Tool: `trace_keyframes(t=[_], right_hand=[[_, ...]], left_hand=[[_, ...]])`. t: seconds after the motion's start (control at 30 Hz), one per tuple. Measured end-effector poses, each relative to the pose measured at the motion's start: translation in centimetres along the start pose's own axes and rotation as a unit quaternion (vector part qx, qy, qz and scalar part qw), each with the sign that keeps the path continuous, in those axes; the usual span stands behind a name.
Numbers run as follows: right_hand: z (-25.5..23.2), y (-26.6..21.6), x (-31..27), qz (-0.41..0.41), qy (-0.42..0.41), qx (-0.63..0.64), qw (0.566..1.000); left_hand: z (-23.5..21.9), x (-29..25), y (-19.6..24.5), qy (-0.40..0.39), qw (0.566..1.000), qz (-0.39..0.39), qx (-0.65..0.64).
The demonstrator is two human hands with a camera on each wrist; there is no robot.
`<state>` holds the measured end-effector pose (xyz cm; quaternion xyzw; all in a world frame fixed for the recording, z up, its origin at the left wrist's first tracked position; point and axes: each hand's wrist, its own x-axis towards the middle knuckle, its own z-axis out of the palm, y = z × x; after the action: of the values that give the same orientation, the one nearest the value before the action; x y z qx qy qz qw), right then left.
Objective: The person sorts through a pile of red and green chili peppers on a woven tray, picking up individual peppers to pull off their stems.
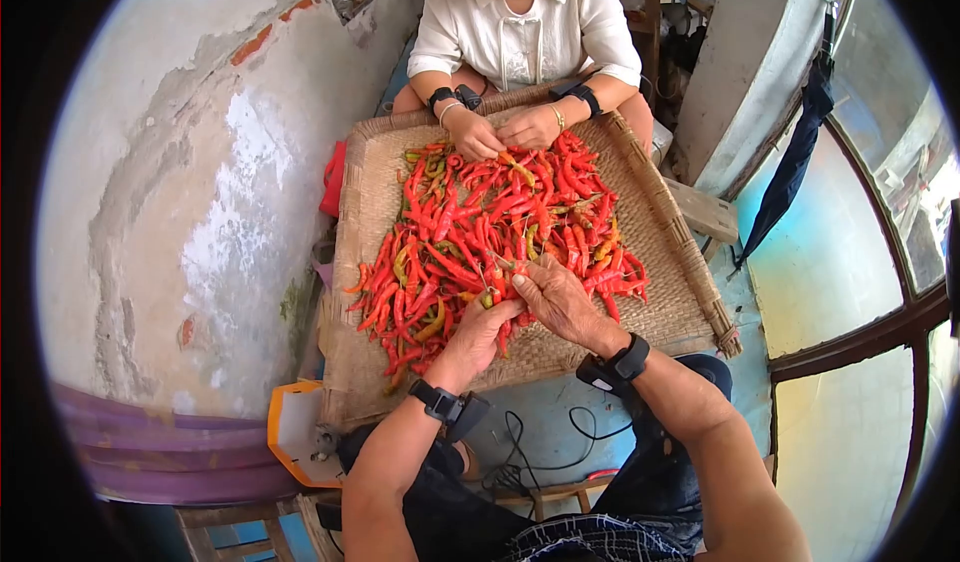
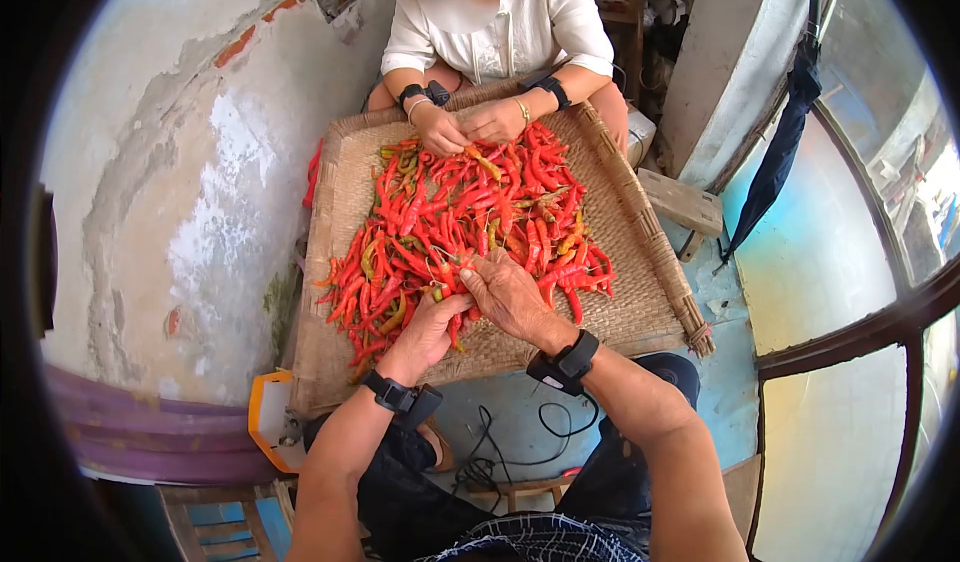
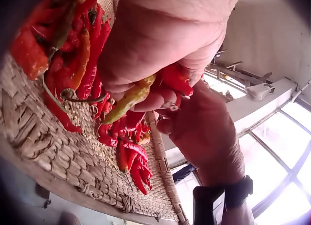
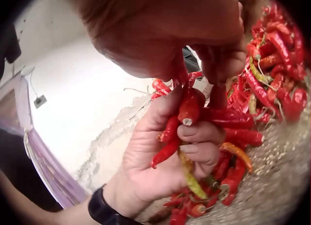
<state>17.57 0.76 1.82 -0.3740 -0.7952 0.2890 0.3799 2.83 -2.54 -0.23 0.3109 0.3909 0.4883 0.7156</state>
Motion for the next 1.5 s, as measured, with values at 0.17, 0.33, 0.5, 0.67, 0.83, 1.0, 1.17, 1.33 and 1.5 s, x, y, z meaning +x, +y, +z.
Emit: trace_keyframes(t=[0.17,0.33,0.5,0.67,0.83,1.0,1.17,1.33,1.5], right_hand=[[-0.2,-0.8,0.4,0.022,0.002,-0.011,1.0],[-0.3,-0.5,0.5,0.068,-0.014,0.032,0.997],[-0.5,-0.1,0.5,0.156,-0.018,0.266,0.951],[-1.9,0.7,1.0,0.227,-0.027,0.297,0.927],[-3.5,3.4,1.9,0.14,-0.118,0.069,0.981],[-3.4,3.7,2.9,0.164,0.158,0.13,0.965],[-1.1,1.7,0.8,0.048,-0.078,0.002,0.996],[-0.4,1.1,-0.3,0.116,-0.182,0.043,0.975],[-2.7,3.5,0.5,0.104,-0.17,0.012,0.98]], left_hand=[[0.9,-0.3,0.1,0.003,1.0,0.031,-0.007],[-2.0,0.2,-1.0,-0.049,0.997,-0.025,-0.05],[0.8,-0.4,0.1,0.005,0.991,0.016,-0.132],[-0.9,0.1,-0.9,0.07,0.998,-0.007,-0.002],[-1.6,0.6,-1.1,0.125,0.992,-0.016,-0.011],[-1.0,0.0,-1.1,0.059,0.998,-0.02,-0.013],[-1.0,0.3,-1.1,0.064,0.998,-0.013,-0.018],[-1.9,0.4,-2.0,0.045,0.999,-0.022,-0.015],[-1.2,0.1,-1.4,0.113,0.993,-0.034,0.008]])
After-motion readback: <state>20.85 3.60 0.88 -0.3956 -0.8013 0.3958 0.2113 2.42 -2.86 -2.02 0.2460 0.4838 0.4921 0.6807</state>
